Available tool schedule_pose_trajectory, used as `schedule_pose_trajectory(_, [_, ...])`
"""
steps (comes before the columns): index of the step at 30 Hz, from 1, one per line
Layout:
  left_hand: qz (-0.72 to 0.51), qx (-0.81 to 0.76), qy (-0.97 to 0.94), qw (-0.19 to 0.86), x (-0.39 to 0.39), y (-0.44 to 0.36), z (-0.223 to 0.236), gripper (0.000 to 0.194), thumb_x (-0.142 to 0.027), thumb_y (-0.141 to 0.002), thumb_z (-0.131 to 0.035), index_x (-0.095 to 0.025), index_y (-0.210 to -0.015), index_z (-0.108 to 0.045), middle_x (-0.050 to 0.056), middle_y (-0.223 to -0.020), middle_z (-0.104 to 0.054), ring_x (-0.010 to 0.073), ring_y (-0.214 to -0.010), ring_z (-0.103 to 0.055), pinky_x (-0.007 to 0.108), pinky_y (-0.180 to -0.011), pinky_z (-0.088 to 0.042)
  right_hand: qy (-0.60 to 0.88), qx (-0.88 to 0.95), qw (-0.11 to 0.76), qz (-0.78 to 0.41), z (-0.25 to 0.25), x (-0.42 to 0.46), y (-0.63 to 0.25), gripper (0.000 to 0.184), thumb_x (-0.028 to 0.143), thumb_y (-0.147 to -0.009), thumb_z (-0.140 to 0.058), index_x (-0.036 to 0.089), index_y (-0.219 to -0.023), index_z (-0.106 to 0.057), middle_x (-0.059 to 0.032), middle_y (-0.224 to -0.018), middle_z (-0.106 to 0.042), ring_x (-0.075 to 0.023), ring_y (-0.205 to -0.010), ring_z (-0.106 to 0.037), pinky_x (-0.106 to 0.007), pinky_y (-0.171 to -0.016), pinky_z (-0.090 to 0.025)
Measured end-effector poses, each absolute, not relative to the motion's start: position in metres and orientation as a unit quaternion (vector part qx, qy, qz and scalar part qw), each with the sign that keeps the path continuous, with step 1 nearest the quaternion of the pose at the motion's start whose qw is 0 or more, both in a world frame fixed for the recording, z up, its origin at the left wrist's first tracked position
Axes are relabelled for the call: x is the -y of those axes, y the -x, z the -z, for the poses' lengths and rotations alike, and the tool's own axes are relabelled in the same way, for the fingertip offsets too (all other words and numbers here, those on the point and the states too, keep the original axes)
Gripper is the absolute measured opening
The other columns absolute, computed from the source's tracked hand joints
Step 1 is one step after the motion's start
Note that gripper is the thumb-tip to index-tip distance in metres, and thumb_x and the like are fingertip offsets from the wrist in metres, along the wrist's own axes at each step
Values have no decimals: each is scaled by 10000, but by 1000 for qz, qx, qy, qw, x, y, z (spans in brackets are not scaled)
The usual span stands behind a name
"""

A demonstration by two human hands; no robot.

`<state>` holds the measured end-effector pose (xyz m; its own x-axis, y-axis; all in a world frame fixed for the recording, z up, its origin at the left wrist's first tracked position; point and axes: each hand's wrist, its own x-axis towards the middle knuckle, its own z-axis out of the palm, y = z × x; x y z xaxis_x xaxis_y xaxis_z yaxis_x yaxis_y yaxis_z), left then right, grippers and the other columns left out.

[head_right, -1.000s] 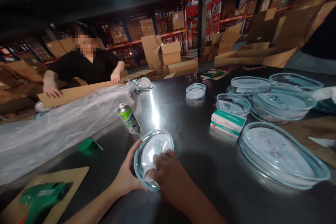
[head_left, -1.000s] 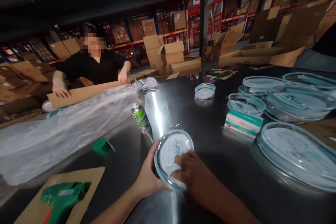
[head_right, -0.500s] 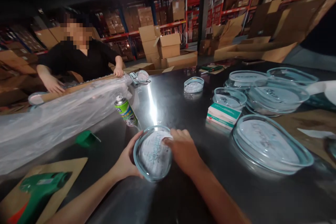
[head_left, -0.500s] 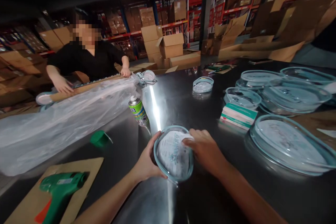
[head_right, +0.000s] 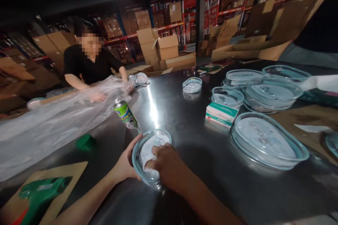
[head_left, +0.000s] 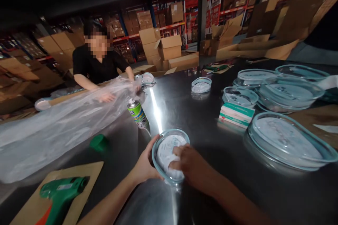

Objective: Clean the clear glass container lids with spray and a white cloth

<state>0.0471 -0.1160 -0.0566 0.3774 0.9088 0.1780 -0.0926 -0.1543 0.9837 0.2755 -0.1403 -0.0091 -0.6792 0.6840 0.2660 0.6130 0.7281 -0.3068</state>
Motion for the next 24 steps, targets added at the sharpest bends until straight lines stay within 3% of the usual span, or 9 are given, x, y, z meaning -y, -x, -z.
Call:
schedule_pose_trajectory(4, [-442, -318, -629, 555, 115, -49, 57, 1326, -443, -268, -941, -236, -1427, -333, 180, -1483, -380, 402, -1378, -319, 551, -1167, -116, 413, 887, 198, -62, 11, 136, -293, 352, 23, -807, -498, 289, -926, -695, -13, -852, -583, -160, -796, -506, -309, -707, -256])
schedule_pose_trajectory(8, [-462, -317, -624, 545, 115, -52, 57, 1313, -432, -280, -944, -238, -1422, -326, 176, -1489, -370, 389, -1392, -297, 534, -1174, -103, 515, 833, 204, 11, 12, 125, -281, 258, 136, -912, -465, 232, -1002, -687, -73, -897, -592, -191, -812, -489, -327, -720, -268])
schedule_pose_trajectory(13, [-455, -325, -613, 559, 117, -51, 59, 1337, -413, -275, -949, -253, -1433, -301, 172, -1476, -397, 399, -1380, -318, 539, -1165, -154, 389, 897, 199, -60, 13, 128, -270, 178, 179, -871, -557, 282, -942, -684, -20, -864, -598, -165, -776, -506, -316, -712, -276])
schedule_pose_trajectory(17, [-450, -320, -627, 550, 117, -55, 58, 1316, -420, -265, -948, -247, -1416, -334, 167, -1479, -393, 397, -1389, -299, 532, -1172, -131, 502, 841, 202, -17, 9, 120, -276, 228, 167, -913, -475, 233, -985, -680, -62, -894, -603, -192, -816, -516, -343, -741, -285])
schedule_pose_trajectory(19, [-447, -323, -624, 553, 117, -56, 58, 1326, -432, -261, -945, -246, -1419, -327, 170, -1459, -417, 399, -1375, -326, 539, -1168, -133, 492, 845, 210, -12, 9, 117, -267, 224, 202, -928, -467, 228, -1007, -674, -70, -933, -605, -201, -859, -516, -353, -779, -293])
schedule_pose_trajectory(24, [-438, -326, -616, 569, 120, -55, 58, 1331, -446, -280, -941, -254, -1432, -302, 176, -1455, -424, 399, -1360, -354, 549, -1161, -155, 368, 908, 191, -57, 11, 120, -262, 204, 165, -839, -580, 307, -946, -681, 18, -878, -606, -146, -808, -525, -310, -752, -295])
